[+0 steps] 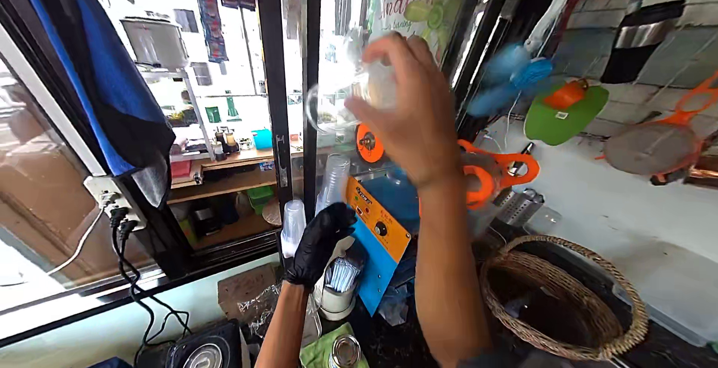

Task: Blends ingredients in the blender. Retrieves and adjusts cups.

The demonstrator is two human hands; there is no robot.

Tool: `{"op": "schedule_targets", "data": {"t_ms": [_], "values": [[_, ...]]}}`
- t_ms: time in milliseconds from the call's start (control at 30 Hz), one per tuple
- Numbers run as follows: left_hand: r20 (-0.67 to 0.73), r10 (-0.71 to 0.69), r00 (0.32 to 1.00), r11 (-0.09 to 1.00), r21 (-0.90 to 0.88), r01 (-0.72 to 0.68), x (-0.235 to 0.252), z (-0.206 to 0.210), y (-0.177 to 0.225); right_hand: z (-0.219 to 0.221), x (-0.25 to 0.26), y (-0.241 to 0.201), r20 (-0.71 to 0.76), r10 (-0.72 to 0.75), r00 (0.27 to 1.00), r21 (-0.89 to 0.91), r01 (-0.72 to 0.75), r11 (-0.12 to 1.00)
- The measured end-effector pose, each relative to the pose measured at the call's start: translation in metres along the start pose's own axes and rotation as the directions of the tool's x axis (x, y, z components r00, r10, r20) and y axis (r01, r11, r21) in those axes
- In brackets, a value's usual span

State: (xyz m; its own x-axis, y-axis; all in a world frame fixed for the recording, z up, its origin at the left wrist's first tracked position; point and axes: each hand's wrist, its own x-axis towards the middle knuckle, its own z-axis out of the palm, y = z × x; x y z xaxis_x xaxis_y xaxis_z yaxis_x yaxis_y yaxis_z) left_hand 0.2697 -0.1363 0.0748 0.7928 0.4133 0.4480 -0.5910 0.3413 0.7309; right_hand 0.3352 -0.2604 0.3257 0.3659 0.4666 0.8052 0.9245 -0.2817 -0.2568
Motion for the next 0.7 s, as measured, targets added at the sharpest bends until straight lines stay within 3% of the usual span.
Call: {"op": "schedule_targets", "data": {"t_ms": [67,100,200,267,333,367,433,500,533,567,600,633,667,700], "values": [[0.073,0.142,0.987,0.971,-0.203,-0.125,0.002,0.022,0.020,0.006,-0.074,0.005,-0.056,-0.030,0.998,0.271,0.044,0.962],[0.031,0.204,0.979,0.950,-0.249,-0.190,-0.002,0.029,0.027,0.025,-0.104,0.012,-0.018,-0.029,0.999,0.416,0.034,0.909],[-0.283,0.260,0.923,0.903,-0.269,-0.336,-0.024,0.031,0.038,0.084,-0.141,0.045,0.288,-0.134,0.948,0.663,-0.096,0.742],[-0.378,0.251,0.891,0.959,-0.027,-0.282,-0.050,0.013,0.024,0.101,-0.115,0.072,0.347,-0.138,0.928,0.566,-0.089,0.820],[-0.416,0.135,0.899,0.960,0.280,-0.015,-0.106,0.000,-0.013,0.120,-0.063,0.101,0.306,-0.104,0.946,0.285,0.013,0.958],[-0.423,-0.004,0.906,0.913,0.369,0.176,-0.156,0.005,-0.037,0.137,-0.040,0.120,0.336,-0.109,0.936,0.155,0.059,0.986],[-0.296,-0.243,0.924,0.792,0.489,0.365,-0.248,0.020,-0.086,0.176,-0.009,0.157,0.527,-0.066,0.848,-0.019,0.089,0.996],[-0.255,-0.352,0.900,0.700,0.566,0.435,-0.306,0.024,-0.130,0.196,0.011,0.158,0.684,0.055,0.728,-0.057,-0.022,0.998],[-0.247,-0.322,0.914,0.681,0.610,0.405,-0.331,0.019,-0.158,0.196,0.019,0.152,0.733,0.112,0.672,-0.069,-0.090,0.994],[-0.166,-0.173,0.971,0.677,0.696,0.239,-0.359,0.001,-0.201,0.193,0.023,0.145,0.759,0.162,0.630,-0.085,-0.151,0.985],[0.112,0.254,0.961,0.652,0.714,-0.256,-0.382,-0.039,-0.272,0.189,0.026,0.138,0.770,0.196,0.607,-0.098,-0.191,0.977],[0.024,0.041,0.999,0.766,0.641,-0.047,-0.391,-0.037,-0.262,0.186,0.029,0.134,0.779,0.219,0.588,-0.108,-0.218,0.970],[-0.080,-0.166,0.983,0.798,0.574,0.181,-0.385,-0.025,-0.238,0.182,0.033,0.131,0.786,0.247,0.567,-0.135,-0.232,0.963],[-0.157,-0.284,0.946,0.783,0.532,0.323,-0.375,-0.013,-0.212,0.179,0.038,0.129,0.786,0.263,0.560,-0.152,-0.238,0.959]]}}
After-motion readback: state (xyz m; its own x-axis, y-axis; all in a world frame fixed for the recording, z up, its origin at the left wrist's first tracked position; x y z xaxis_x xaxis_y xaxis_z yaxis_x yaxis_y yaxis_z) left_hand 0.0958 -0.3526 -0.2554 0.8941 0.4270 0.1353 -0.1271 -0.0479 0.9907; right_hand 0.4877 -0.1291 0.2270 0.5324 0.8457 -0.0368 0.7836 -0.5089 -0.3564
